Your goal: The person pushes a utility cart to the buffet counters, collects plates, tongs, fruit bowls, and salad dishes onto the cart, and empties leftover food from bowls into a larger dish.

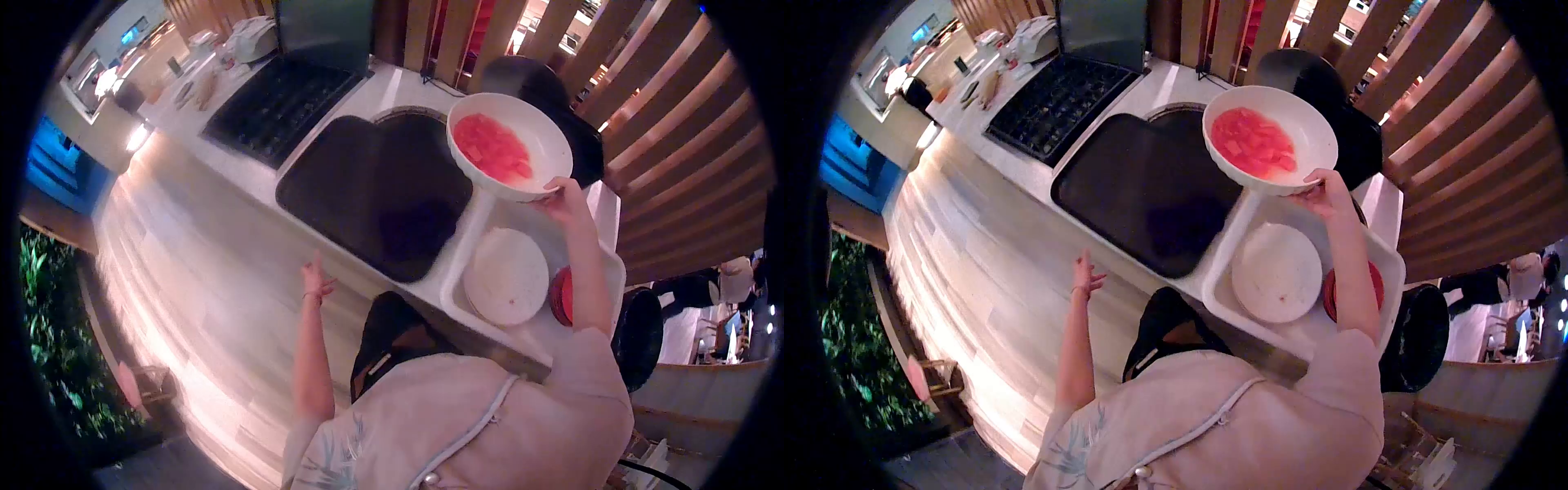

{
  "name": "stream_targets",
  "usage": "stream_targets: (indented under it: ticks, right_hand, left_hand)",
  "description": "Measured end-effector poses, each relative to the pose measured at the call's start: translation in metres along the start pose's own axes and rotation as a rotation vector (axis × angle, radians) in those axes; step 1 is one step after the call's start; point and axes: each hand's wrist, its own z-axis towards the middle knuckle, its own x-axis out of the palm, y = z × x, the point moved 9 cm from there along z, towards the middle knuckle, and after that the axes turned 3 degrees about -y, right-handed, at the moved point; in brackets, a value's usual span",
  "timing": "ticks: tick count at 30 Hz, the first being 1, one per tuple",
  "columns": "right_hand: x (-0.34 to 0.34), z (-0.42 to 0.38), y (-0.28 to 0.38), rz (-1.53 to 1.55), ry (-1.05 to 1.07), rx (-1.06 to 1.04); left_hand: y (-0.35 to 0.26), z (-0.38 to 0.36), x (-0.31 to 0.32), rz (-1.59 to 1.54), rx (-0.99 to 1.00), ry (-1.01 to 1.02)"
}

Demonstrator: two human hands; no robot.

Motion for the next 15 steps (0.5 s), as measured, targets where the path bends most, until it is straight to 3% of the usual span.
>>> stream_targets:
  ticks: [1,3,4,5,8,11,13,15]
  right_hand:
    - [0.006,0.016,0.002,-0.027,-0.028,-0.019]
    - [-0.002,0.052,-0.016,-0.030,0.015,0.024]
    - [0.012,0.079,-0.002,-0.008,0.095,-0.006]
    - [0.017,0.085,-0.006,-0.061,0.012,0.049]
    - [0.015,0.131,-0.006,-0.090,-0.038,0.110]
    - [-0.010,0.171,0.005,-0.172,-0.124,0.110]
    - [-0.016,0.203,0.004,-0.360,-0.201,0.098]
    - [0.019,0.225,0.014,-0.432,-0.187,0.047]
  left_hand:
    - [-0.023,0.011,0.030,0.080,-0.054,0.103]
    - [0.002,0.008,0.054,0.164,-0.172,0.196]
    - [-0.013,0.023,0.074,0.149,-0.065,0.223]
    - [-0.019,0.038,0.085,0.143,0.035,0.245]
    - [0.042,0.089,0.085,0.006,0.014,0.209]
    - [0.040,0.051,0.099,-0.017,-0.027,0.252]
    - [0.020,0.023,0.081,-0.105,-0.011,0.080]
    - [0.012,0.028,0.069,-0.122,-0.041,0.113]
